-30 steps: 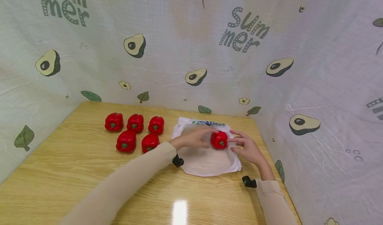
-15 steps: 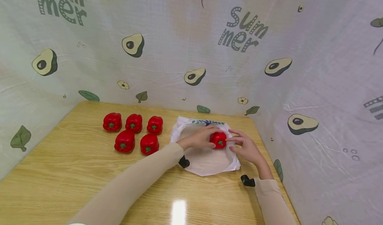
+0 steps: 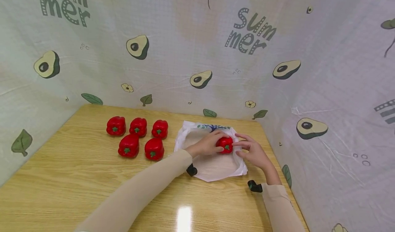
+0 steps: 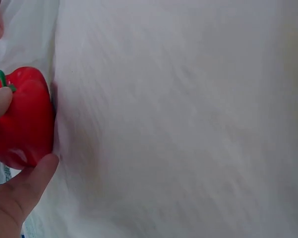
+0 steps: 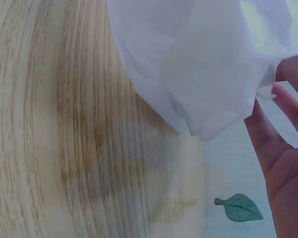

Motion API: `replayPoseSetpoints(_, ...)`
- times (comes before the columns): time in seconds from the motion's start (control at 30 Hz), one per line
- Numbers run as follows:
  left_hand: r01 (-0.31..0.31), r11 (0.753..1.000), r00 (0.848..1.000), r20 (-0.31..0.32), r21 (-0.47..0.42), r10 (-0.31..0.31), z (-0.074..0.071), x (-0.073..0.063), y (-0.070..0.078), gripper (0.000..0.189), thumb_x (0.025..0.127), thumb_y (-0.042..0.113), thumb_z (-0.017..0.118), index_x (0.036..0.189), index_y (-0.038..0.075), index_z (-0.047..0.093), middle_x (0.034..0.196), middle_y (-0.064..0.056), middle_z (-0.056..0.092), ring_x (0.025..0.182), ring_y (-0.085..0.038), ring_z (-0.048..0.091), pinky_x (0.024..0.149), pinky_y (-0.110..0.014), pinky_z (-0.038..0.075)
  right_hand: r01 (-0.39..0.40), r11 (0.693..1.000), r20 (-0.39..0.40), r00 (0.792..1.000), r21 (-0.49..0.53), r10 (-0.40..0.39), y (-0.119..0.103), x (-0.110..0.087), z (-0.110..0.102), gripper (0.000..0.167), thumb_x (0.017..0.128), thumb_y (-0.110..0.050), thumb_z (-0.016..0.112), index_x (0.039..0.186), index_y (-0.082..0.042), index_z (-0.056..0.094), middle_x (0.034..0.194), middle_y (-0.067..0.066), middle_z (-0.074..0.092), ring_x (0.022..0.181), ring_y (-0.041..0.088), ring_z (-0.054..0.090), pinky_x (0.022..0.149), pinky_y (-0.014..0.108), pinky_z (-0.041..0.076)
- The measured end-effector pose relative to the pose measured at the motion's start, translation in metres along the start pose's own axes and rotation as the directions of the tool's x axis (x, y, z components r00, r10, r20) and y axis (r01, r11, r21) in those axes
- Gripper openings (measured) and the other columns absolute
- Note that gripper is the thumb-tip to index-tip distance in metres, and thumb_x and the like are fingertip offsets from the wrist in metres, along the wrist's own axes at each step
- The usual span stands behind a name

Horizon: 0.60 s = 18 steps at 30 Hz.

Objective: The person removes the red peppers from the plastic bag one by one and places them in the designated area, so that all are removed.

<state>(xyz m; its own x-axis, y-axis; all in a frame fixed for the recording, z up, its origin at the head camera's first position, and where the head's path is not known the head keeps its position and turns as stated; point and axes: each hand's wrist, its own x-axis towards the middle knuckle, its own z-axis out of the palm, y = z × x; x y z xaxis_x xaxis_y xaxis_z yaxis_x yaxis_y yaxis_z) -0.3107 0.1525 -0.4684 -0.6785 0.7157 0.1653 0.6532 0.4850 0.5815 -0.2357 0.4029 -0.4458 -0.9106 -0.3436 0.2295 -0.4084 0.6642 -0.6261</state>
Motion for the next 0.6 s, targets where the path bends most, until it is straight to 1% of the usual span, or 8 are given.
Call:
replayPoseSetpoints(0.1,0.012,1.0,1.0,-0.004,-0.009,-0.012,-0.001,0.0,0.002,0.053,0.102,0.025,0.073,0.152,0.025,0.053,0.16,0.0,0.043,0.137,-0.02,0.052,0.112,-0.032,0.05,-0.012,1.0,0.002,1.0,0.001,0.012,-0.001,-0.002,-0.002,0.031,0.093,0.002,0.079,0.123,-0.004,0.078,0.159,0.017,0.048,0.131,0.041,0.059,0.105,0.066,0.049)
replayPoseSetpoints(0.2,0.011,1.0,1.0,0.002,-0.016,-0.011,-0.003,-0.002,0.001,0.052,0.102,0.023,0.074,0.15,0.025,0.054,0.16,0.001,0.043,0.136,-0.021,0.053,0.111,-0.032,0.05,-0.024,1.0,0.002,1.0,0.009,0.024,-0.001,-0.001,-0.001,0.031,0.093,0.002,0.078,0.124,-0.004,0.078,0.16,0.017,0.047,0.133,0.042,0.058,0.106,0.065,0.048)
replayPoseSetpoints(0.43,0.012,0.999,1.0,0.024,-0.042,-0.011,-0.014,-0.01,0.001,0.049,0.1,0.02,0.075,0.145,0.026,0.057,0.156,0.001,0.046,0.132,-0.019,0.054,0.107,-0.03,0.052,-0.032,0.999,0.008,0.999,0.026,0.031,0.002,-0.002,0.0,0.032,0.093,0.002,0.079,0.124,-0.002,0.077,0.16,0.017,0.047,0.127,0.041,0.063,0.105,0.065,0.049)
replayPoseSetpoints(0.6,-0.014,1.0,0.999,0.047,-0.023,0.015,-0.025,-0.018,0.002,0.048,0.1,0.018,0.074,0.145,0.025,0.058,0.153,0.001,0.049,0.131,-0.018,0.055,0.107,-0.029,0.052,-0.018,1.0,0.004,1.0,0.025,0.018,0.003,-0.002,0.0,0.031,0.092,0.002,0.08,0.123,-0.001,0.077,0.159,0.019,0.048,0.124,0.04,0.065,0.104,0.063,0.049)
